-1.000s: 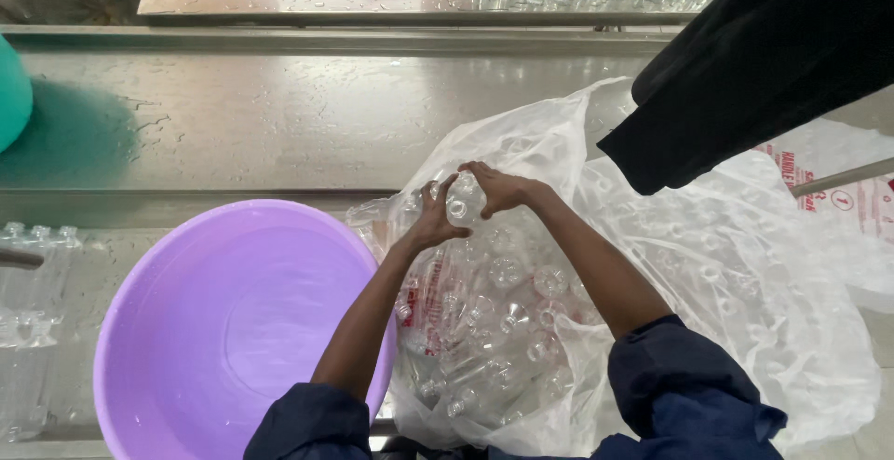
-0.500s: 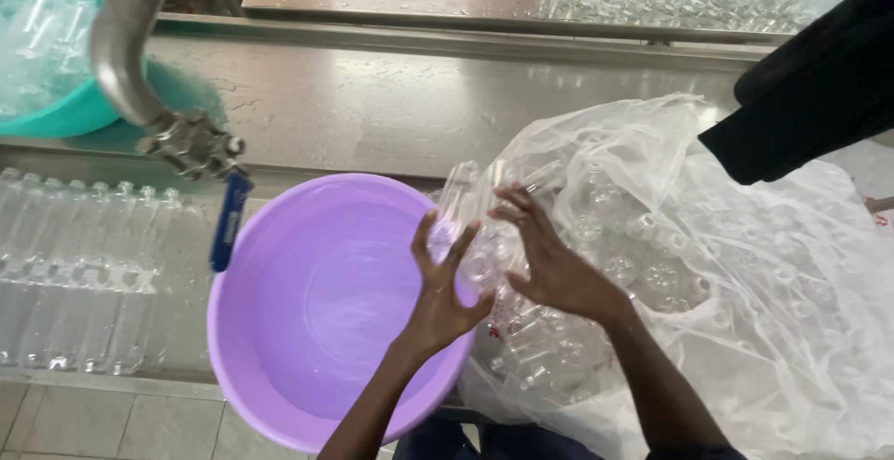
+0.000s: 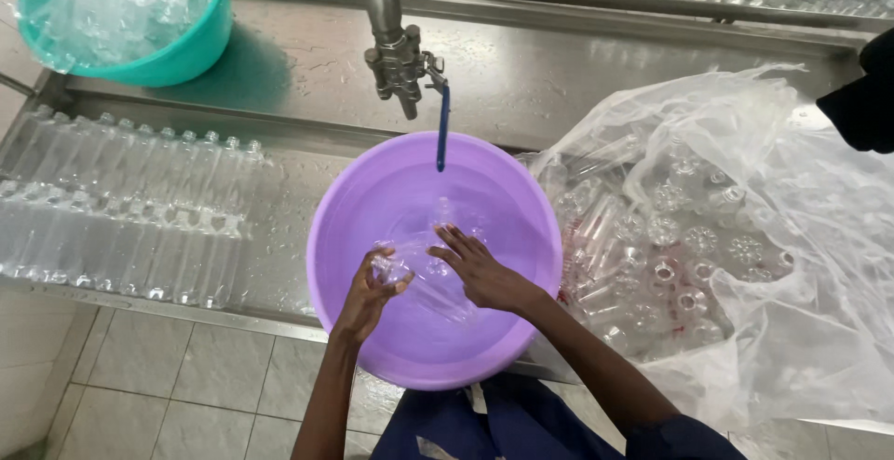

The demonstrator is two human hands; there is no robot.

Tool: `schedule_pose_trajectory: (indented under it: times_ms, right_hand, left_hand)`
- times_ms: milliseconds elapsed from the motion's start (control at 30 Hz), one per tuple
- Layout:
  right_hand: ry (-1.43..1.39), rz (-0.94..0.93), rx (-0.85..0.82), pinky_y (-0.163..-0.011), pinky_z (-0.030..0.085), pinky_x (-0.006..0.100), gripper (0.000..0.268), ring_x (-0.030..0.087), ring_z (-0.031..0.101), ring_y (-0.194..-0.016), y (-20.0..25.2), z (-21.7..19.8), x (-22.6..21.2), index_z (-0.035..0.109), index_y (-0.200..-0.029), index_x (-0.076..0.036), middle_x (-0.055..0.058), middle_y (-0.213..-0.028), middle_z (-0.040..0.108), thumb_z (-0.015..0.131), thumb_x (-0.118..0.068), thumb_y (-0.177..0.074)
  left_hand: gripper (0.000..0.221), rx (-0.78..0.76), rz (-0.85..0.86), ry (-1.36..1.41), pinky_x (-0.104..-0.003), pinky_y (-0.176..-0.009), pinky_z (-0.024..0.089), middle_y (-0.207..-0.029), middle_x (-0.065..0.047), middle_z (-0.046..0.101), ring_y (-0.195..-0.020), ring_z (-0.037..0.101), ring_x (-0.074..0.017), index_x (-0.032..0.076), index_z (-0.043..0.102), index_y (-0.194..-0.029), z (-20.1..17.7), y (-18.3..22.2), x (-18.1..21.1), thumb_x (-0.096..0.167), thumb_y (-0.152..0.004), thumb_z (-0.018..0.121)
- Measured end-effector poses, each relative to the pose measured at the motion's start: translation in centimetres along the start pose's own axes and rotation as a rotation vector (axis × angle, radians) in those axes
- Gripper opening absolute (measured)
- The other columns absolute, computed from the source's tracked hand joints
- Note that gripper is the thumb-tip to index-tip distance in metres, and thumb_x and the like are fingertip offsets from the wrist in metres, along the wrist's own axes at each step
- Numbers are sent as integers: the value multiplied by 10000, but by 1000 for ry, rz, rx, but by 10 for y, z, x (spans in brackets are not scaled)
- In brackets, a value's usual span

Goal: The person picks up empty plastic bottles from a large bag, places them into a purple basin filled with water to rinse them, and then lines the rinsed bottles up on a stainless steel surface.

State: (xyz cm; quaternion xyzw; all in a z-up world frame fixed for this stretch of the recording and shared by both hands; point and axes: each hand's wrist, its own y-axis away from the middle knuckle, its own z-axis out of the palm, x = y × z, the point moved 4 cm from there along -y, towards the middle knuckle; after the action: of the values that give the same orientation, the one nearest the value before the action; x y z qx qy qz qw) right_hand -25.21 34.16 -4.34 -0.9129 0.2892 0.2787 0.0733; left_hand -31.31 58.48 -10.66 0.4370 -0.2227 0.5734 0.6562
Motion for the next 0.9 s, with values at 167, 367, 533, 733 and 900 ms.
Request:
schedule_pose_trajectory:
  times_ms: [167,367,533,733,900]
  right_hand:
    - [-48,60,-39,-1315,171,598,978,408,24,-1689,28,-24,-23,249,-1734,-191,177,-1837,41,551,60,-838]
    - [-446,327,180,-1167,469,558,787,382,449,-1489,50,-58,7,352,-1609,-138,183,-1670,363,722,-236,-921]
    - [-814,565,338,-808,709,434,901,355,751,-1033,23,-28,114,526,-1552,-124,126,-1156,523,979,-111,-774]
    - [-594,791,336,-859,694,463,851,383,777,-1084,1,4,157,508,-1578,-177,205,-1145,738,916,-451,-883]
    - [-417,507,671,-1115,580,475,757,449,595,-1382,26,-32,94,498,-1624,-160,229,-1544,492,802,-434,-987]
  left_hand:
    - [831,9,-270,-125,-649,-1178,528,-1551,-131,416,-1293,617,-372,101,592,-1484,2,48,46,-23,-703,846]
    - [839,178,-299,-398,-560,-1168,535,-1735,-212,410,-1386,608,-413,283,575,-1553,6,70,110,138,-763,818]
    - [977,78,-164,-469,-654,-1152,481,-1578,-377,372,-1405,539,-534,143,360,-1725,29,23,118,205,-868,825]
    - [1142,-190,-208,-652,-513,-1024,567,-1442,-280,501,-1280,574,-380,111,250,-1774,54,-37,17,202,-838,899]
    - [1034,-208,-42,-1038,-599,-1182,491,-1497,-304,573,-1422,570,-517,157,370,-1731,71,-58,-38,143,-841,897]
